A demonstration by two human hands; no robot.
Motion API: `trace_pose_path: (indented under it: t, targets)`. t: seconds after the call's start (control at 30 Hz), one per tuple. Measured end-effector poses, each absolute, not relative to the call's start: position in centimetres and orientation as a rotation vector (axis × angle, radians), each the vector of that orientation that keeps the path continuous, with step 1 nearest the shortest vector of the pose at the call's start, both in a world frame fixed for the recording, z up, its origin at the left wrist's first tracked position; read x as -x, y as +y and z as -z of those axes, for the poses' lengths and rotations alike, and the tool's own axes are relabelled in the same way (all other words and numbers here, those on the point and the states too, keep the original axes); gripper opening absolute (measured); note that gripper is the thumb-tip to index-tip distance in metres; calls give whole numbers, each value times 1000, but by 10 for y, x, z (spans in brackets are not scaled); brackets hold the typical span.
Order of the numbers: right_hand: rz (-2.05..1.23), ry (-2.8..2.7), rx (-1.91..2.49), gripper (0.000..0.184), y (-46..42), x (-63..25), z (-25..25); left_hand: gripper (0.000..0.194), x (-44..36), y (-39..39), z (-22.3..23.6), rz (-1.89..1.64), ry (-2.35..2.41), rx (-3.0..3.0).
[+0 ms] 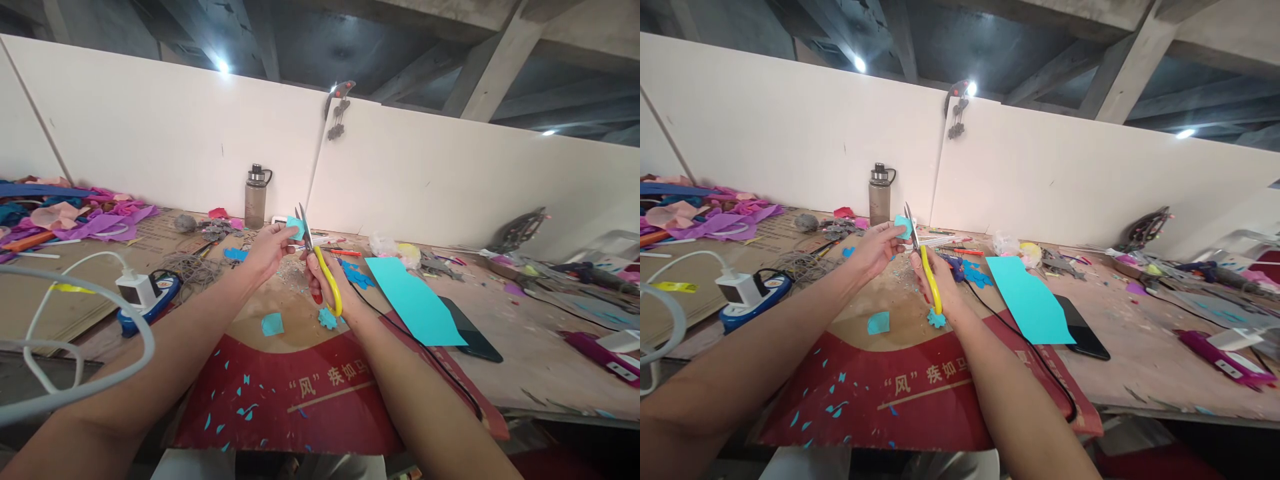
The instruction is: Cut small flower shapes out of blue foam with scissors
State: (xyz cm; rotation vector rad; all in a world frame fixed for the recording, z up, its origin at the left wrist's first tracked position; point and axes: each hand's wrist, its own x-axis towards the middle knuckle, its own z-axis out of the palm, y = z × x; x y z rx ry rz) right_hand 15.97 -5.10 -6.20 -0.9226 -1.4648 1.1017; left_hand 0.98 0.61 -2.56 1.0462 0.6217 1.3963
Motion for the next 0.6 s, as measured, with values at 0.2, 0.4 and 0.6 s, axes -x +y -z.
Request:
trace_pose_path:
  t: [0.2,0.4,0.6]
  targets:
    - [-1076,-1468,955,62,-53,-158,62,35,-10,5,26,-1394,601,-1038]
    - [-1077,-1448,994,64,-55,-156,61,35,-10,4,27,-1384,585,-1046]
    - [-1081,-1423,995,64,-56,-156,63,36,-10,4,27,-1384,592,-1045]
